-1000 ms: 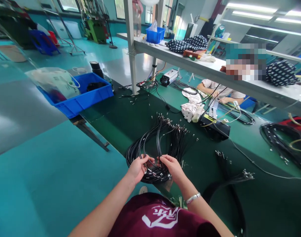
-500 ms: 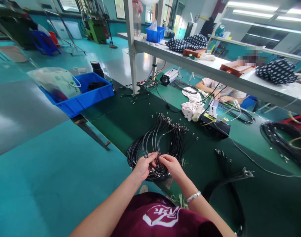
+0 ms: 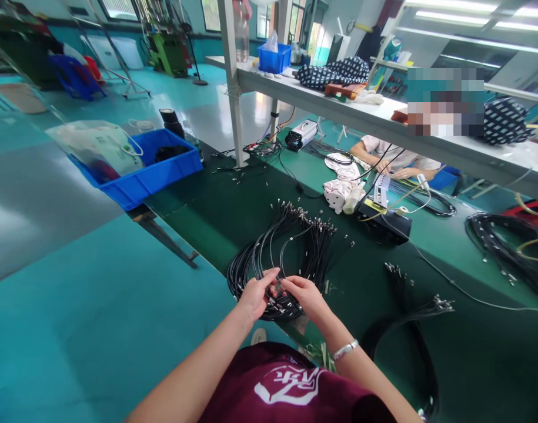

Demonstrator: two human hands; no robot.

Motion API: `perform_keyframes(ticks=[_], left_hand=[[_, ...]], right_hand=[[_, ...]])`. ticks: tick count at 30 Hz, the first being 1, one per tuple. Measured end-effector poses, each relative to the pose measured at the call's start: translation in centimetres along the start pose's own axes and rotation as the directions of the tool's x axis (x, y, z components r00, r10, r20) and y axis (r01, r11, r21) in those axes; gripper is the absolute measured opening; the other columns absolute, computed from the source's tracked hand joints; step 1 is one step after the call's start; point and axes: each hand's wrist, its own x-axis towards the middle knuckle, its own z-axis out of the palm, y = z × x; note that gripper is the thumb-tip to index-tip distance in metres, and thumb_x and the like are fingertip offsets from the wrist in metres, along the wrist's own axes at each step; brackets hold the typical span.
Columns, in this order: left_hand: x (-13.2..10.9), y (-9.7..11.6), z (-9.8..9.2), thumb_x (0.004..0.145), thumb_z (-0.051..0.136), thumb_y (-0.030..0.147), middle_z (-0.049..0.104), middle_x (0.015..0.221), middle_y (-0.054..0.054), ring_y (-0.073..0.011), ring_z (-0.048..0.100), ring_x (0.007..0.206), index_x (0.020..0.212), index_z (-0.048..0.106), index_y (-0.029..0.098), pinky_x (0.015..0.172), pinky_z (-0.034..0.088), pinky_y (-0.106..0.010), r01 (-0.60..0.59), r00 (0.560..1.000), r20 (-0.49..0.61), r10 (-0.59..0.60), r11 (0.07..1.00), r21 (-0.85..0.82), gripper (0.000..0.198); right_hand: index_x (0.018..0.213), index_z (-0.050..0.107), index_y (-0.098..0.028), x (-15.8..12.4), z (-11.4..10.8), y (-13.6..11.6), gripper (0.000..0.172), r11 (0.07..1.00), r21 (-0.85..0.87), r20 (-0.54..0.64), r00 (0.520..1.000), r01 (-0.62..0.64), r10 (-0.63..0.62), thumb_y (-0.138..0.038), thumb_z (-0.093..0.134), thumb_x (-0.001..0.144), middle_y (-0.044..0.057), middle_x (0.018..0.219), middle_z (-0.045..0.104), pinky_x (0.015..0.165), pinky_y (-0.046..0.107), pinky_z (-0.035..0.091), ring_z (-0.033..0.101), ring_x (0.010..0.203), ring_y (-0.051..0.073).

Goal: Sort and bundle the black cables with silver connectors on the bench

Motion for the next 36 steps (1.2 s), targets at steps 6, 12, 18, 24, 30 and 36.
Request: perform_keyframes(ticks=[6, 12, 18, 24, 30, 36], left_hand=[[-0.4, 0.5, -1.0, 0.072, 0.062, 0.013, 0.06, 0.062, -0.005, -0.0121, 0.058, 0.057, 0.067, 0.058, 0.01, 0.056, 0.047, -0.024, 0.032, 0.996, -0.077, -0.036, 0.998, -0.048, 0.007], [-1.2, 1.5, -1.6, 0.082, 0.052, 0.025, 0.033, 0.038, 0.007, -0.0055, 0.031, 0.034, 0.066, 0.054, 0.012, 0.041, 0.034, -0.021, 0.094, 0.995, 0.036, -0.089, 0.985, -0.145, 0.021], [-1.1, 3.1, 0.5, 0.087, 0.044, 0.024, 0.026, 0.038, 0.008, -0.0039, 0.025, 0.031, 0.063, 0.05, 0.012, 0.036, 0.025, -0.018, 0.081, 0.997, 0.014, -0.08, 0.962, -0.26, 0.028], [-1.4, 4.5, 3.2, 0.089, 0.039, 0.018, 0.025, 0.038, 0.008, -0.0037, 0.026, 0.031, 0.063, 0.047, 0.012, 0.036, 0.027, -0.018, 0.099, 0.995, 0.011, -0.1, 0.942, -0.32, 0.028], [-0.7, 7.0, 3.8, 0.089, 0.034, 0.013, 0.027, 0.041, 0.007, -0.0031, 0.029, 0.033, 0.066, 0.046, 0.011, 0.036, 0.029, -0.015, 0.065, 0.998, 0.012, -0.065, 0.94, -0.334, 0.026], [1.3, 6.2, -0.3, 0.089, 0.033, 0.011, 0.026, 0.041, 0.008, -0.0024, 0.028, 0.03, 0.068, 0.046, 0.011, 0.032, 0.026, -0.014, 0.101, 0.992, -0.046, -0.12, 0.947, -0.303, 0.025]], right_hand=[[0.085, 0.063, -0.02, 1.2, 0.3, 0.8, 0.032, 0.961, -0.253, -0.239, 0.955, 0.11, -0.173, -0.048, 0.049, 0.079, 0.002, 0.068, 0.059, 0.057, 0.027, 0.038, 0.052, 0.06, 0.017], [0.07, 0.066, -0.024, 2.8, 1.3, 1.6, 0.01, 0.812, -0.56, -0.145, 0.946, 0.163, -0.29, -0.033, 0.063, 0.071, 0.003, 0.071, 0.061, 0.068, 0.028, 0.037, 0.052, 0.068, 0.018], [0.062, 0.06, -0.016, -3.7, -1.7, 3.4, 0.051, 0.979, -0.17, -0.412, 0.911, -0.109, 0.03, -0.061, 0.043, 0.08, 0.007, 0.06, 0.058, 0.058, 0.029, 0.041, 0.053, 0.056, 0.018], [0.093, 0.061, -0.013, -5.2, -0.5, 3.3, 0.048, 0.536, 0.808, 0.093, 0.95, -0.247, 0.299, -0.059, 0.053, 0.078, 0.013, 0.098, 0.062, 0.076, 0.03, 0.047, 0.059, 0.091, 0.021], [0.084, 0.06, -0.013, -2.2, -0.8, -0.8, 0.008, 0.336, 0.934, -0.23, 0.921, 0.118, 0.315, -0.015, 0.059, 0.076, 0.009, 0.091, 0.063, 0.068, 0.024, 0.05, 0.06, 0.086, 0.017], [0.087, 0.058, -0.014, -2.5, -1.1, -1.1, 0.023, 0.482, 0.849, -0.404, 0.855, 0.218, 0.326, -0.011, 0.065, 0.065, 0.008, 0.094, 0.062, 0.055, 0.019, 0.047, 0.06, 0.074, 0.015]])
